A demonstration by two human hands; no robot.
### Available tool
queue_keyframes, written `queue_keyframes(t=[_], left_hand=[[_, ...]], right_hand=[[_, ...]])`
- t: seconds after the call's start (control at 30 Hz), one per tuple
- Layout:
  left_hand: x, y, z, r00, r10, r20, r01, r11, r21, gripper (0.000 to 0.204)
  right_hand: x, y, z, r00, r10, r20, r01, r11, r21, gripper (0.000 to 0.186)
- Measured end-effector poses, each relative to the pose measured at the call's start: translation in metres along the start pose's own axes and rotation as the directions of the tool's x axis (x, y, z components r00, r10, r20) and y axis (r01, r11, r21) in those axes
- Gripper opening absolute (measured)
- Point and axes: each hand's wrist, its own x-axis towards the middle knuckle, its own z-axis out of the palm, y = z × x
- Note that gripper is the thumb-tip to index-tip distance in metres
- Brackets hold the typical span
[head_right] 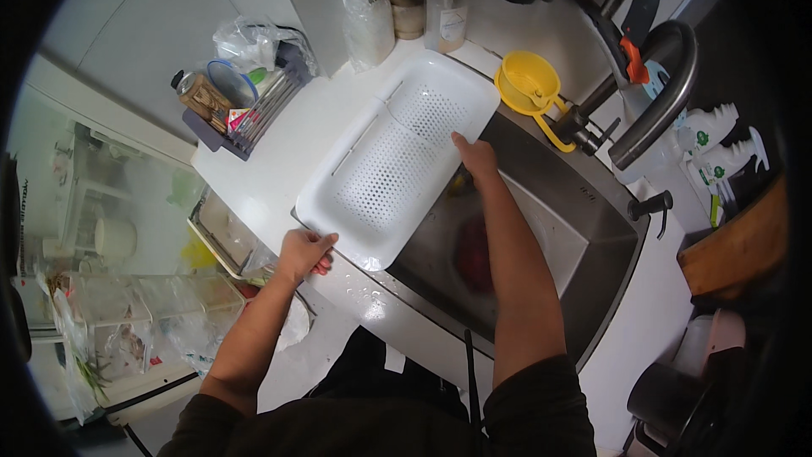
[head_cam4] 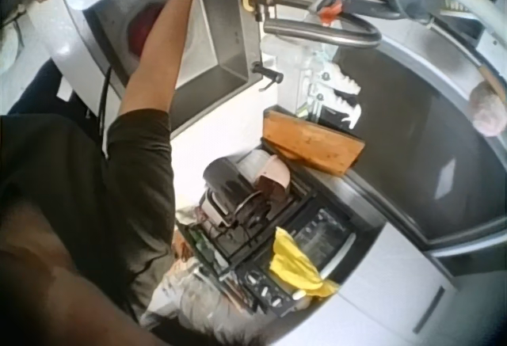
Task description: The person wipes a kitchen countertop and stovetop with a pink cloth, rinses the cloth in the sink, and then wipes a dining table. The person moves items on the table to reach the surface and continues wiping around them.
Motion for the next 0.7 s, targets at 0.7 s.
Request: queue_keyframes(t=[0.7], left_hand=[[-0.05, 0.013, 0.097, 0.687, 0.647, 0.329, -0.69, 0.724, 0.018, 0.018]], right_hand=[[-0.109, 0.17, -0.083, 0.992, 0.101, 0.081, -0.086, 0.981, -0.173, 0.035]])
